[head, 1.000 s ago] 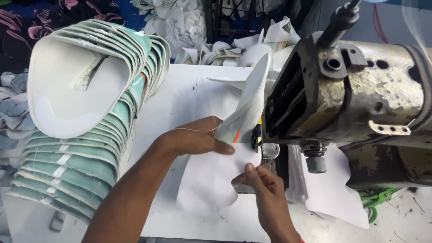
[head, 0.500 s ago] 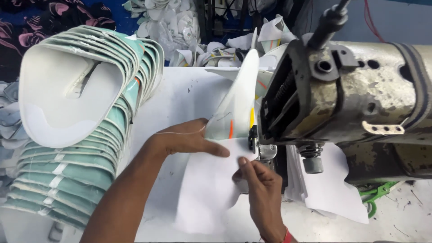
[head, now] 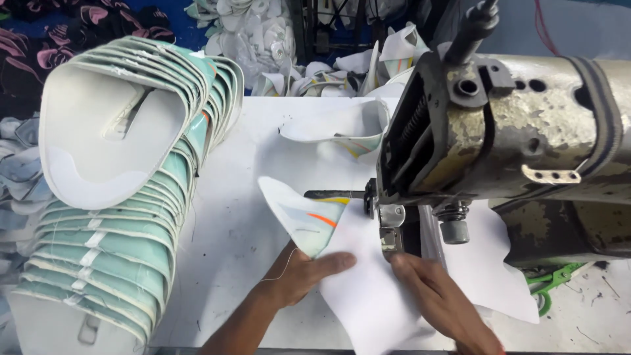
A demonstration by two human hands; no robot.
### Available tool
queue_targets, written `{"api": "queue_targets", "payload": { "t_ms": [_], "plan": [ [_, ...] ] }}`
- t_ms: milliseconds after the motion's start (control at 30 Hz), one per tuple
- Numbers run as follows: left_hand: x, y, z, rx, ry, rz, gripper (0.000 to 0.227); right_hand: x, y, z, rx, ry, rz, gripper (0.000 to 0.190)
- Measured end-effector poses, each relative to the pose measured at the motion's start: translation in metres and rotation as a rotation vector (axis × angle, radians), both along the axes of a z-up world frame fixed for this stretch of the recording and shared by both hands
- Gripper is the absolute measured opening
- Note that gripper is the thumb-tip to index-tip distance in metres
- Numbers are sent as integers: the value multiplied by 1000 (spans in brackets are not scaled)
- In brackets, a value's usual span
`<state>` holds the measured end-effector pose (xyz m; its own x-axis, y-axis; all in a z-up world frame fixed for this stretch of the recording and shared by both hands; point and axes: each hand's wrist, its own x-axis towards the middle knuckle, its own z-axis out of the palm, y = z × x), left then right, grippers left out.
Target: The person uses a sewing machine to stitch white fabric onto the upper part of light green and white slippers. They repeatedly pick up a slipper from a stack, position it under the needle, sew along the edge, and then set the finished slipper aside.
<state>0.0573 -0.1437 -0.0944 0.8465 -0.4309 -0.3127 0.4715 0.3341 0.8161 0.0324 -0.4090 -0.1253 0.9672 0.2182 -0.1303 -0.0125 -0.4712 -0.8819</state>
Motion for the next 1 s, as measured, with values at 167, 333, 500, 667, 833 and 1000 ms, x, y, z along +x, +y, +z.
{"api": "queue_targets", "payload": {
  "t_ms": [167,333,500,667,833,1000],
  "plan": [
    [5,1,2,42,-46,28,66,3,21,58,-232,291,6,41],
    [26,1,13,40,-42,35,71,10,27,52,-220,199,-15,39],
    [49,2,31,127,-69,51,80,18,36,53,-62,122,-64,38],
    [50,3,38,281,-100,59,75,18,50,53,-30,103,-171,36],
    [21,-4,42,444,-285,105,93,17,31,8,27,31,-183,39],
    [12,6,23,116,-114,81,85,-11,-10,-60,265,72,255,105]
  ]
}}
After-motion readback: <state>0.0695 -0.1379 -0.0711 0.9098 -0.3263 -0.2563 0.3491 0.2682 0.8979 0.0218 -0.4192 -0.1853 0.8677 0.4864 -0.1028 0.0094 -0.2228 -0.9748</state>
